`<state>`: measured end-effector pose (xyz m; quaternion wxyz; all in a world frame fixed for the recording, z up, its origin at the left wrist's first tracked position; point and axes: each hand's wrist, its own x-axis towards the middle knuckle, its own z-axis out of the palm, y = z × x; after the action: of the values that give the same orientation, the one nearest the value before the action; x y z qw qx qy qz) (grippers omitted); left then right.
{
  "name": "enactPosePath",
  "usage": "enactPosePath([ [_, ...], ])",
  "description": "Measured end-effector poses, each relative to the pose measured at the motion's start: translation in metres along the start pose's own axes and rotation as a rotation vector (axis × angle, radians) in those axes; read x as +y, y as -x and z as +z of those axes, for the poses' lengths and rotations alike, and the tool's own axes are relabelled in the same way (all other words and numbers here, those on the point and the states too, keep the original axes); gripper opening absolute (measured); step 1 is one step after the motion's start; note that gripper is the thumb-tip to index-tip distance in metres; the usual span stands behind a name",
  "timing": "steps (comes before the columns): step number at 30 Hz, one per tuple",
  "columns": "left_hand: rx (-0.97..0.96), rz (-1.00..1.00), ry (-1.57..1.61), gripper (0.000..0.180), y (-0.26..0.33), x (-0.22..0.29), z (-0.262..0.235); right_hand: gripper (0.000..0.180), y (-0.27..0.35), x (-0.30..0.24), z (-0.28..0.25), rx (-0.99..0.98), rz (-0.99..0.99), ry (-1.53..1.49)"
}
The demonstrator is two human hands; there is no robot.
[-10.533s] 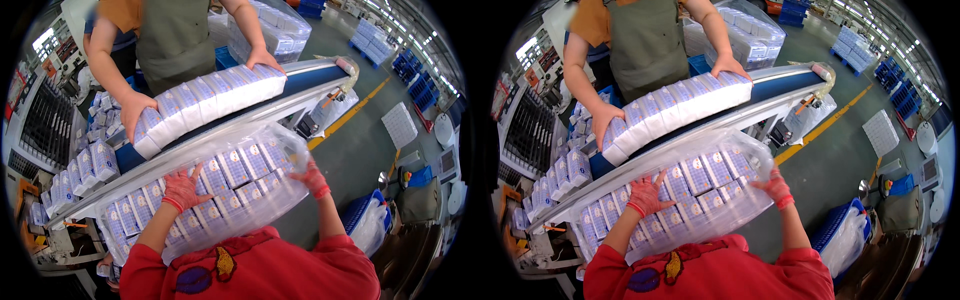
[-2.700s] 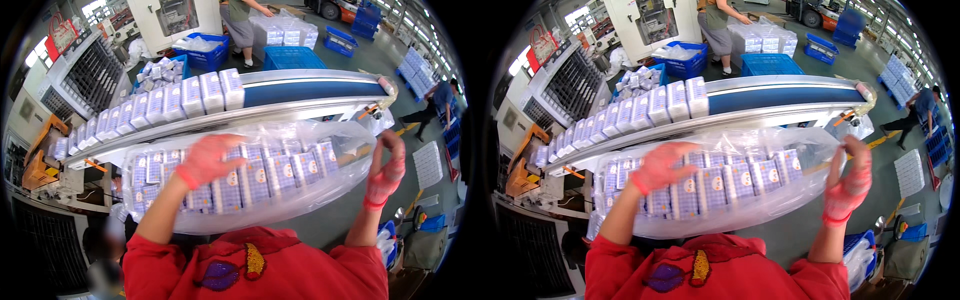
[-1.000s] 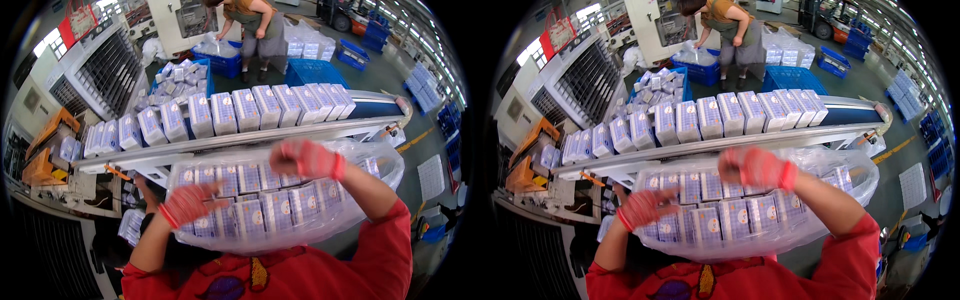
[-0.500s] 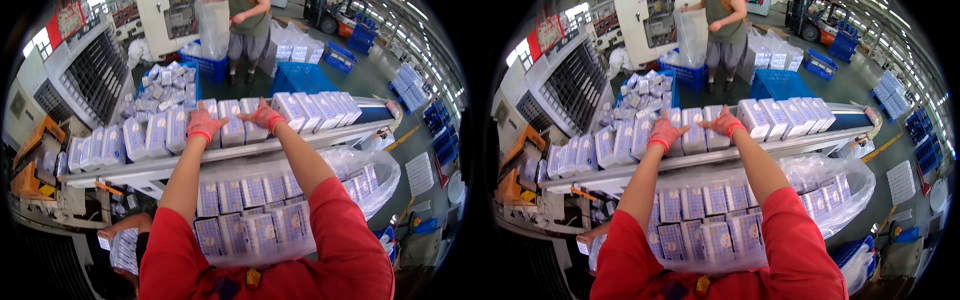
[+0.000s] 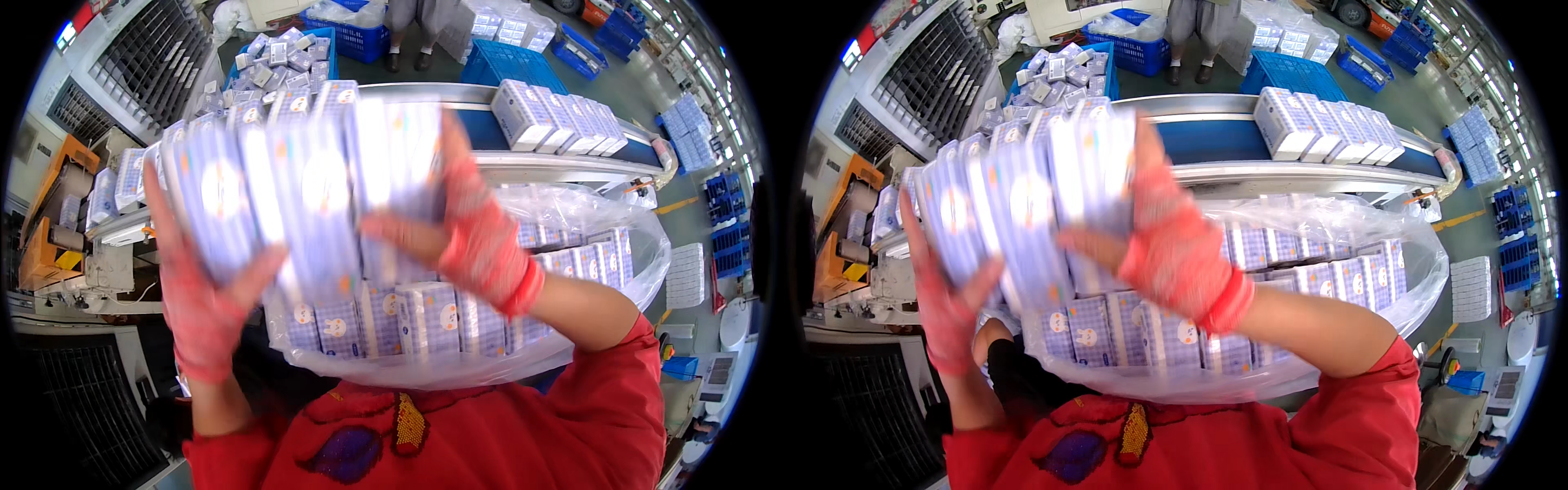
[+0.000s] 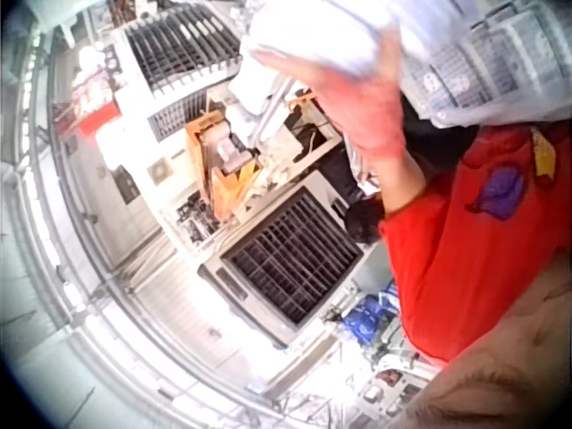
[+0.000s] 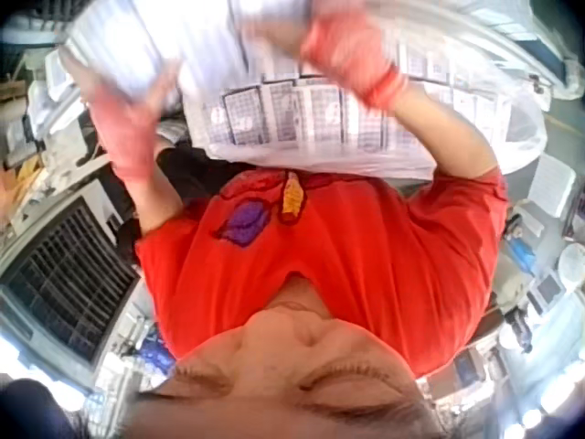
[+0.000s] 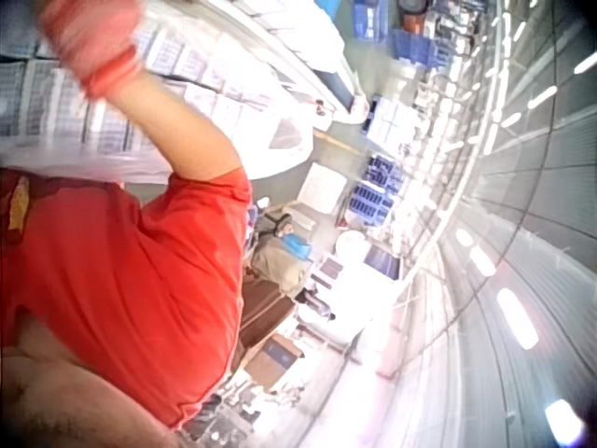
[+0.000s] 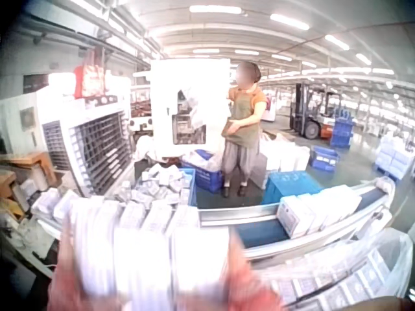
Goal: The person picks up boxes from the floor and a conveyor, arranges them into neat rows inside a large plastic bag, and then folds the top of the bag over.
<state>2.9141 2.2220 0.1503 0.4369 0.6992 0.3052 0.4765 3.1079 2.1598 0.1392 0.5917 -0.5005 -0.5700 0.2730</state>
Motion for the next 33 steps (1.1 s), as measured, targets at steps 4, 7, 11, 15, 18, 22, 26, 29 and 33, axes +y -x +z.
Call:
enactPosePath([
  [4, -0.175, 0.018, -0.715, 0.109, 0.086, -0.026, -0.035, 0.095, 0.065, 0.023, 0.024, -0.257, 0.539, -0.123],
  [7, -0.086, -0.376, -0.173, 0.109, 0.115, -0.074, -0.026, 0.089, 0.058, 0.025, 0.024, -0.572, 0.645, 0.479],
  [11, -0.222, -0.394, -0.254, 0.113, 0.106, -0.067, -0.038, 0.054, 0.02, 0.009, 0.029, -0.958, 0.667, 1.014],
  [15, -0.3, -0.396, -0.307, 0.111, 0.108, -0.065, -0.054, 0.029, 0.001, 0.004, 0.039, -0.785, 0.084, 1.156],
  [18, -0.41, -0.513, -0.456, 0.095, 0.095, -0.062, -0.058, 0.048, -0.024, 0.044, 0.064, -0.754, 0.071, 0.802],
  [22, -0.434, -0.477, -0.442, 0.052, 0.104, -0.108, -0.093, 0.061, -0.031, 0.065, 0.126, -1.003, 0.27, 0.524],
  [26, -0.3, -0.118, -0.604, 0.03, 0.137, -0.138, -0.098, 0.072, -0.022, 0.073, 0.132, -1.169, 0.371, 0.512],
  [29, -0.165, -0.48, -0.267, 0.031, 0.137, -0.128, -0.088, 0.077, -0.032, 0.068, 0.129, -1.303, 0.416, 0.406],
  [33, -0.241, -0.642, -0.43, 0.03, 0.143, -0.143, -0.092, 0.08, -0.031, 0.075, 0.132, -1.379, 0.431, 0.444],
])
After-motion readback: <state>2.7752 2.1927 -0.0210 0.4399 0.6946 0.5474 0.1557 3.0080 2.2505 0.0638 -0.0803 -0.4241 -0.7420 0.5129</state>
